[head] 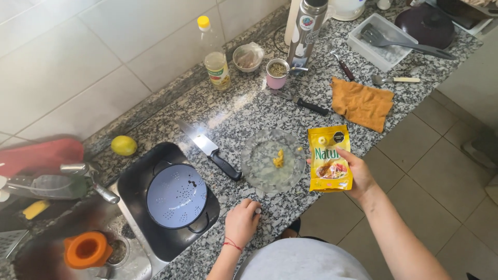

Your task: The person prepares a salad dressing by retrieving a packet from the refrigerator, tearing it open, squeezing the contents into a bowl, and adding oil, while also tending to food on the stove.

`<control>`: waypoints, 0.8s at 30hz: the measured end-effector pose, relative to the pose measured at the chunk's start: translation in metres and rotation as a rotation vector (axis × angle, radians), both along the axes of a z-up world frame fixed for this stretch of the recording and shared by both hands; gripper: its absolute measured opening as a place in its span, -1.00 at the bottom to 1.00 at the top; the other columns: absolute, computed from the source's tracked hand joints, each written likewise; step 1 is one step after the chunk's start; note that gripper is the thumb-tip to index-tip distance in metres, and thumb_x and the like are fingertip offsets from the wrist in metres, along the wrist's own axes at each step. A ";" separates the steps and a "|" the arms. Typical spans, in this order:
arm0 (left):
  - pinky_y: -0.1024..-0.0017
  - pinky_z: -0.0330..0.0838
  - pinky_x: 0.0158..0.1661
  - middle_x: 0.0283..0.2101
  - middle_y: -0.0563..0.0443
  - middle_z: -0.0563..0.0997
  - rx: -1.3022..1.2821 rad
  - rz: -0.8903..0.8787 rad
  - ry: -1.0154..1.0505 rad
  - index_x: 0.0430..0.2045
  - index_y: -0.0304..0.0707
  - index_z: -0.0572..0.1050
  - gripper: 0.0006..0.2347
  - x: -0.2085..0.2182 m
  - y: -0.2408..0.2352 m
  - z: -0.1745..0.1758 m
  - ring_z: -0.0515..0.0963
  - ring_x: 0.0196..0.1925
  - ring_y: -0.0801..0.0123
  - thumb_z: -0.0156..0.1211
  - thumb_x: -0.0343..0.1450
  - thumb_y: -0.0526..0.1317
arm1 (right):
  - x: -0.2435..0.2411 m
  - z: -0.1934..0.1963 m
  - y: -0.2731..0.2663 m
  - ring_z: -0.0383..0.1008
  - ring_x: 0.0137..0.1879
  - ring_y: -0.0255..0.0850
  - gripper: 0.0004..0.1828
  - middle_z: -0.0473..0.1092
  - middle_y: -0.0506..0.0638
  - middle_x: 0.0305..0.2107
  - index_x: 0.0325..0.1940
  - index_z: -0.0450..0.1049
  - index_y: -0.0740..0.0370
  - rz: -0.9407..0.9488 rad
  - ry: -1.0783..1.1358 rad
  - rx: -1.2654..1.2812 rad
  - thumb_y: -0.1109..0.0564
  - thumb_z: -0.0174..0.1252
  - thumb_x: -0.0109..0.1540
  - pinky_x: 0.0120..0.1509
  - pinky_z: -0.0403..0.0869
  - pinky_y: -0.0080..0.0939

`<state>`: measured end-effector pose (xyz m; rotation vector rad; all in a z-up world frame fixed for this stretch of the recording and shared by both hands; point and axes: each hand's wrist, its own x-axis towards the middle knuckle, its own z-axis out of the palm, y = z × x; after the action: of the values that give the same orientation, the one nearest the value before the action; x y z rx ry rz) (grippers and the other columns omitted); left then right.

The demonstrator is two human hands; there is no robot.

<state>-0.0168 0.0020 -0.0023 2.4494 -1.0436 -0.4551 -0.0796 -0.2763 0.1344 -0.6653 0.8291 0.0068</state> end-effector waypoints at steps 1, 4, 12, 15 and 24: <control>0.23 0.36 -0.48 -0.31 0.11 0.48 -0.031 0.015 -0.011 -0.38 -0.07 0.47 -0.92 0.000 0.000 -0.001 0.51 -0.43 0.19 0.09 0.32 -0.25 | -0.001 0.002 0.002 0.27 0.14 0.10 -0.40 0.25 0.29 0.05 0.31 0.11 0.16 -0.003 0.009 -0.009 -0.04 -0.25 0.19 0.20 0.22 0.15; 0.49 0.42 -0.53 -0.29 0.20 0.57 -0.251 0.191 0.116 -0.38 -0.02 0.49 -0.91 0.004 -0.014 0.033 0.53 -0.55 0.52 0.14 0.31 -0.18 | -0.006 0.002 0.012 0.30 0.09 0.18 -0.44 0.28 0.41 -0.01 0.30 0.07 0.15 0.082 0.031 -0.042 -0.01 -0.28 0.22 0.07 0.29 0.26; 0.61 0.42 -0.50 -0.29 0.11 0.59 -0.587 0.129 0.086 -0.35 -0.14 0.49 -0.89 0.022 -0.050 0.120 0.43 -0.54 0.56 0.18 0.29 -0.29 | -0.010 0.005 0.040 0.47 -0.25 0.12 -0.66 0.42 0.29 -0.30 -0.01 0.31 0.41 0.126 0.020 -0.151 0.11 -0.08 0.24 -0.23 0.46 -0.02; 0.63 0.44 -0.49 -0.31 0.14 0.61 -0.490 0.126 0.149 -0.38 -0.11 0.52 -0.91 0.018 -0.041 0.097 0.45 -0.54 0.58 0.19 0.29 -0.26 | -0.017 0.000 0.021 0.45 -0.26 0.10 -0.68 0.41 0.25 -0.30 -0.02 0.30 0.38 0.017 0.044 -0.219 0.10 -0.08 0.24 -0.24 0.46 0.04; 0.69 0.22 -0.58 -0.46 0.17 0.58 -0.698 0.385 0.664 -0.40 -0.19 0.56 -0.88 0.006 -0.051 0.107 0.31 -0.62 0.66 0.28 0.27 -0.25 | -0.036 -0.022 0.053 0.22 -0.46 -0.26 -0.78 0.31 -0.04 -0.54 -0.12 0.49 0.17 0.220 -0.007 -0.860 0.17 -0.02 0.23 -0.37 0.25 -0.26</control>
<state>-0.0109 -0.0492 0.1049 1.6295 -0.3426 -0.5894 -0.1159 -0.2238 0.1124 -1.5623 0.7318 -0.1608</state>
